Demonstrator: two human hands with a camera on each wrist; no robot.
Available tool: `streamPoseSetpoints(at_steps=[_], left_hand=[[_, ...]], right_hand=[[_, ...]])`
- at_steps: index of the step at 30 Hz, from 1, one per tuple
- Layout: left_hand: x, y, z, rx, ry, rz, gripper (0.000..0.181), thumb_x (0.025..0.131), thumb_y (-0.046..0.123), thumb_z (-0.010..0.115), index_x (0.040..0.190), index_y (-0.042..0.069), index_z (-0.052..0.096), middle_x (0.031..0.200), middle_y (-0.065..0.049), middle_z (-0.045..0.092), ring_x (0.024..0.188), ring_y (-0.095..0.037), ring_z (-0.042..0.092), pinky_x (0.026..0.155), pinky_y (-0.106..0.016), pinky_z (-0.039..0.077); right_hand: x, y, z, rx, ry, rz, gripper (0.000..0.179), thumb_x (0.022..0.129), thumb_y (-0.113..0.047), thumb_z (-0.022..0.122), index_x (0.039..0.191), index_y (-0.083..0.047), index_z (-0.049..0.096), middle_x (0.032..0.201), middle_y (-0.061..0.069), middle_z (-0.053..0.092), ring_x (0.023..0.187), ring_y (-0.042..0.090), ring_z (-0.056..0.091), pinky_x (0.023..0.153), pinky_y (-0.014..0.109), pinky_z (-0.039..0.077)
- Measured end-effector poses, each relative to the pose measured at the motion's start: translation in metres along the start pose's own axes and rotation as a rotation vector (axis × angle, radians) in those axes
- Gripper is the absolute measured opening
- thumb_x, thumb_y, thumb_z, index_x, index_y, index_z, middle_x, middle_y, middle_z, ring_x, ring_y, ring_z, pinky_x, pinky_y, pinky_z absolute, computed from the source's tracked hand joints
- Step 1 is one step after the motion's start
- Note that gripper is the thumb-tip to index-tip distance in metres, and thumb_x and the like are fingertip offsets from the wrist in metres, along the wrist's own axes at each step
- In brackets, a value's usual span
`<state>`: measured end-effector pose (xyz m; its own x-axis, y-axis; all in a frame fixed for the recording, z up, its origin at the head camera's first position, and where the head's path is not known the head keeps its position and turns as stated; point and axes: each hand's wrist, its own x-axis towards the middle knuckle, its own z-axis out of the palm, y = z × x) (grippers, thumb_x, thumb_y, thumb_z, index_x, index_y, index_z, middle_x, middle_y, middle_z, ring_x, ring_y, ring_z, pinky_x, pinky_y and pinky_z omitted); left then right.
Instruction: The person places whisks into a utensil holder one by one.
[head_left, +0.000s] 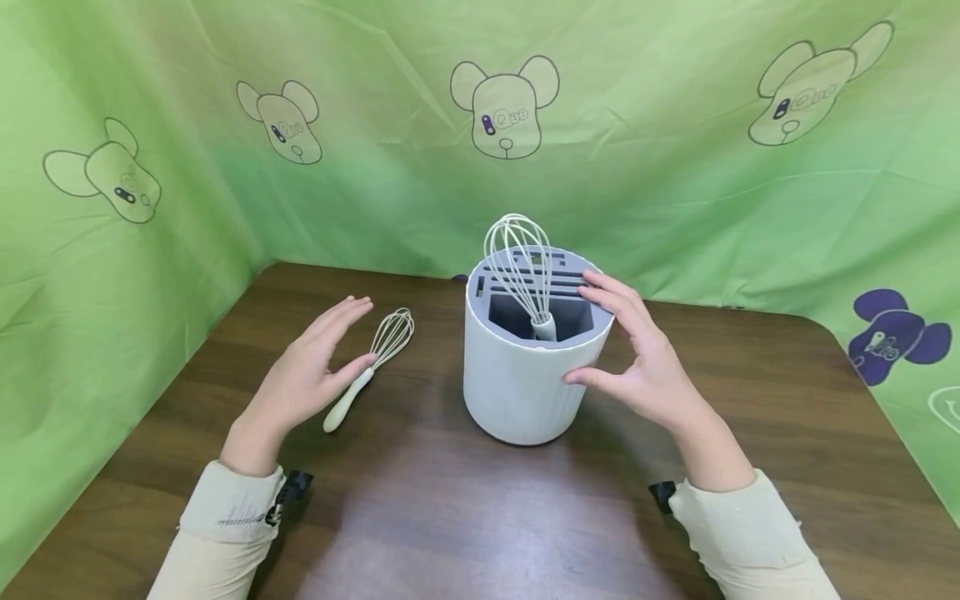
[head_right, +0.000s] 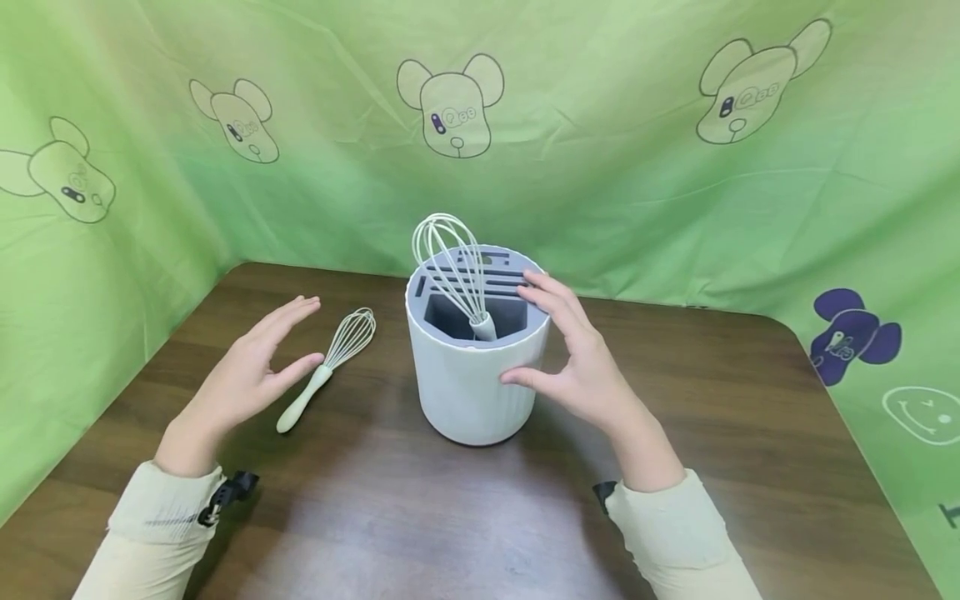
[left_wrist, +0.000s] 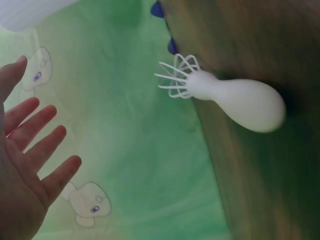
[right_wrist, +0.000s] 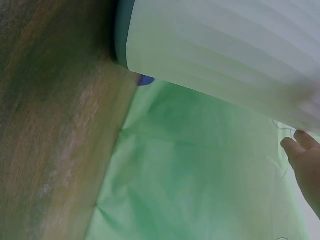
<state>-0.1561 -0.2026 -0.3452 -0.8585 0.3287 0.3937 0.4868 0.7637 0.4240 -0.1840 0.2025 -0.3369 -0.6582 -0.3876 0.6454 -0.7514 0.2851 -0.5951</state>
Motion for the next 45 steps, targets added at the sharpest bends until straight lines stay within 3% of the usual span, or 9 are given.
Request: streamPoseSetpoints(at_steps=[11, 19, 28, 33, 45], left_hand=[[-0.002, -0.026, 0.010, -0.071, -0.121, -0.110, 0.062, 0.096, 0.025, 0.067, 0.149, 0.008, 0.042, 0.153, -0.016, 0.044, 0.143, -0.034, 0.040, 0.116, -0.054, 0.034], [-0.004, -0.040, 0.016, -0.050, -0.214, -0.164, 0.061, 0.096, 0.027, 0.067, 0.147, 0.002, 0.044, 0.151, -0.020, 0.045, 0.140, -0.039, 0.044, 0.114, -0.055, 0.036], [-0.007, -0.053, 0.022, -0.058, -0.260, -0.213, 0.060, 0.096, 0.029, 0.067, 0.144, -0.001, 0.047, 0.147, -0.022, 0.049, 0.135, -0.042, 0.048, 0.110, -0.058, 0.040], [-0.007, -0.062, 0.023, -0.053, -0.316, -0.261, 0.060, 0.096, 0.031, 0.066, 0.143, -0.002, 0.048, 0.146, -0.024, 0.050, 0.136, -0.043, 0.047, 0.110, -0.058, 0.039], [-0.002, -0.064, 0.026, -0.055, -0.373, -0.233, 0.049, 0.093, 0.023, 0.069, 0.131, -0.007, 0.058, 0.125, -0.023, 0.065, 0.114, -0.038, 0.062, 0.097, -0.053, 0.050]], right_hand=[[0.000, -0.001, 0.000, -0.004, -0.002, -0.001, 0.098, 0.050, -0.001, 0.096, 0.138, 0.001, 0.052, 0.152, 0.015, 0.043, 0.147, 0.015, 0.033, 0.118, 0.019, 0.030], [0.000, -0.002, -0.001, -0.017, 0.003, 0.001, 0.098, 0.050, -0.002, 0.096, 0.138, 0.000, 0.052, 0.152, 0.015, 0.044, 0.147, 0.015, 0.034, 0.118, 0.020, 0.029], [0.000, -0.003, -0.001, -0.022, 0.000, 0.000, 0.098, 0.051, -0.003, 0.096, 0.138, 0.000, 0.052, 0.152, 0.015, 0.044, 0.147, 0.015, 0.034, 0.119, 0.021, 0.028], [0.000, -0.004, -0.001, -0.022, -0.005, 0.012, 0.098, 0.051, -0.001, 0.096, 0.138, -0.001, 0.052, 0.152, 0.014, 0.044, 0.147, 0.015, 0.034, 0.119, 0.021, 0.028], [-0.001, -0.006, -0.001, -0.025, -0.004, 0.024, 0.098, 0.052, 0.000, 0.096, 0.139, -0.002, 0.052, 0.153, 0.013, 0.043, 0.146, 0.014, 0.034, 0.119, 0.021, 0.028]])
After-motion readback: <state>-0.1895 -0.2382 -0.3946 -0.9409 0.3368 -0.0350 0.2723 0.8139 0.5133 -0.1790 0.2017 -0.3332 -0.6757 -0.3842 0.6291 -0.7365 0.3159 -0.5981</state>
